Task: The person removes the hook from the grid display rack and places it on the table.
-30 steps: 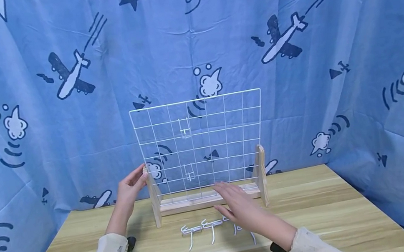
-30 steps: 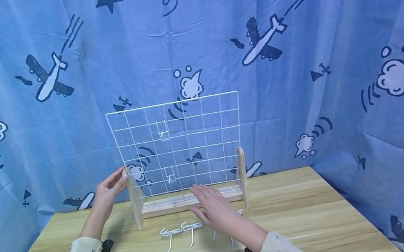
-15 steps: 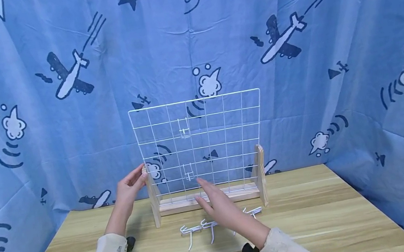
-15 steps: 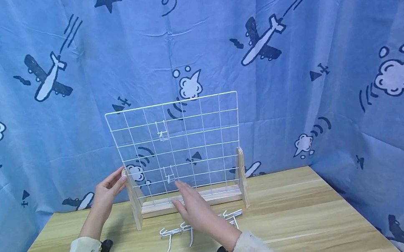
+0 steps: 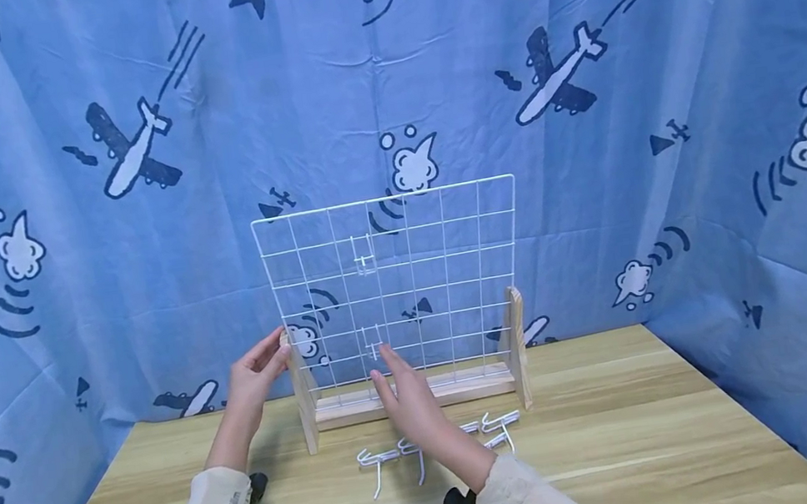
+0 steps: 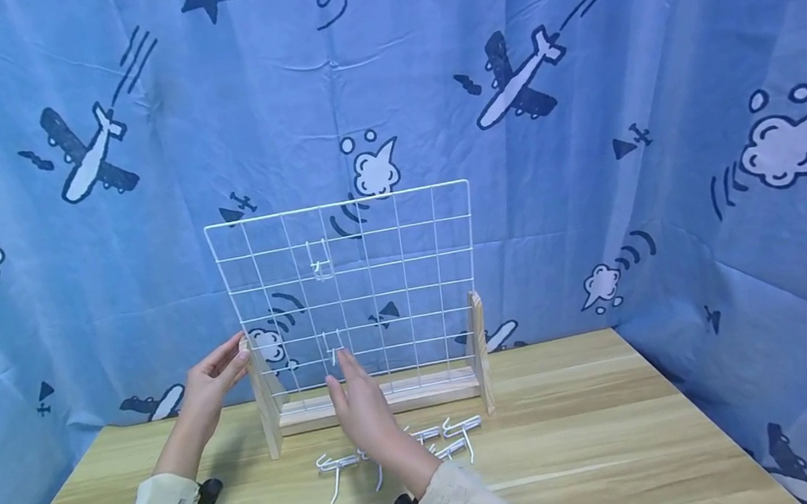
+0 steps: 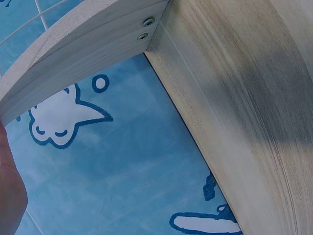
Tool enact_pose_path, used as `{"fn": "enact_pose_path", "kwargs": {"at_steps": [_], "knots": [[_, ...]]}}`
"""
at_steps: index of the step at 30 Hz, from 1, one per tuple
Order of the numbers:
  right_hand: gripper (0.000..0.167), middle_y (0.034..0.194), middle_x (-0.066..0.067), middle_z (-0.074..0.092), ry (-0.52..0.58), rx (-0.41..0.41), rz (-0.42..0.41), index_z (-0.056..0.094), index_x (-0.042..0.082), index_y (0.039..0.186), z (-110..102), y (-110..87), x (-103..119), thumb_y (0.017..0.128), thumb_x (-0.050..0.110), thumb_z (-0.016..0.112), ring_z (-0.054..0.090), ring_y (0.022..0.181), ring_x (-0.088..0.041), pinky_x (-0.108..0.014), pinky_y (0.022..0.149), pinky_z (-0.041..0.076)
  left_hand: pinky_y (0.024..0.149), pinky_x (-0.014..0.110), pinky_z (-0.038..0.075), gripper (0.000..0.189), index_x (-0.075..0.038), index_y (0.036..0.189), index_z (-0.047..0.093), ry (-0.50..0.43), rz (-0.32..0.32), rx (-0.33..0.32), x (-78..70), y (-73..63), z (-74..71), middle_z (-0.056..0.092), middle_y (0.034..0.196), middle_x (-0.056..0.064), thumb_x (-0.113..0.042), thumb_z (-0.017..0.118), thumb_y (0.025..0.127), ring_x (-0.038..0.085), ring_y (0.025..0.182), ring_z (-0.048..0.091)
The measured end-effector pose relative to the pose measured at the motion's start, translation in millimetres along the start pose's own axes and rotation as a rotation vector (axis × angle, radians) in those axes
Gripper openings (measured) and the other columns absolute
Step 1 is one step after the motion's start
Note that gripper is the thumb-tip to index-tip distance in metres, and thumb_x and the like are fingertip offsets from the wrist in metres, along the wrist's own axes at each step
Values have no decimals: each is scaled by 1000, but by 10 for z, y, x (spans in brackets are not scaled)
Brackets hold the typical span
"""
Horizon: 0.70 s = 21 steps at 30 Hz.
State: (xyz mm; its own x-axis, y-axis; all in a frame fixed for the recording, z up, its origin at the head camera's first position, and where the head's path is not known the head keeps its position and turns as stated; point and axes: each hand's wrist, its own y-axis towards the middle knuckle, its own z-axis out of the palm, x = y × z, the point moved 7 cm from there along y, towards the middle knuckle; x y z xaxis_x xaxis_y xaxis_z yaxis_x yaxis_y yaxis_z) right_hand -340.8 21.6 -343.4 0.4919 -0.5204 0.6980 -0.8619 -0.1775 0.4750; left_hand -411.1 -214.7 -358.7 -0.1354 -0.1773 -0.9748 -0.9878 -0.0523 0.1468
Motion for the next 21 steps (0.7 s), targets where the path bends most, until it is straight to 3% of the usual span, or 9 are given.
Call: {"fn": "enact_pose_path", "kwargs": {"at_steps": [7, 21], "knots": [[43, 141, -31, 40, 28, -83, 36, 44, -13, 135, 102, 41, -30, 100, 11, 50, 38, 133, -42, -51, 111, 30, 98, 27, 48, 60, -17, 144, 46, 3, 4, -2, 9, 3, -2, 49, 143, 6, -41, 64, 92, 20, 127, 49], [35, 134, -30, 49, 7, -254, 21, 54, -12, 127, 137, 86, -56, 99, 8, 51, 47, 125, -42, -49, 107, 37, 98, 26, 48, 60, -17, 144, 46, -3, 1, -5, -1, -12, -3, 49, 144, 6, -40, 64, 92, 19, 126, 50]]}}
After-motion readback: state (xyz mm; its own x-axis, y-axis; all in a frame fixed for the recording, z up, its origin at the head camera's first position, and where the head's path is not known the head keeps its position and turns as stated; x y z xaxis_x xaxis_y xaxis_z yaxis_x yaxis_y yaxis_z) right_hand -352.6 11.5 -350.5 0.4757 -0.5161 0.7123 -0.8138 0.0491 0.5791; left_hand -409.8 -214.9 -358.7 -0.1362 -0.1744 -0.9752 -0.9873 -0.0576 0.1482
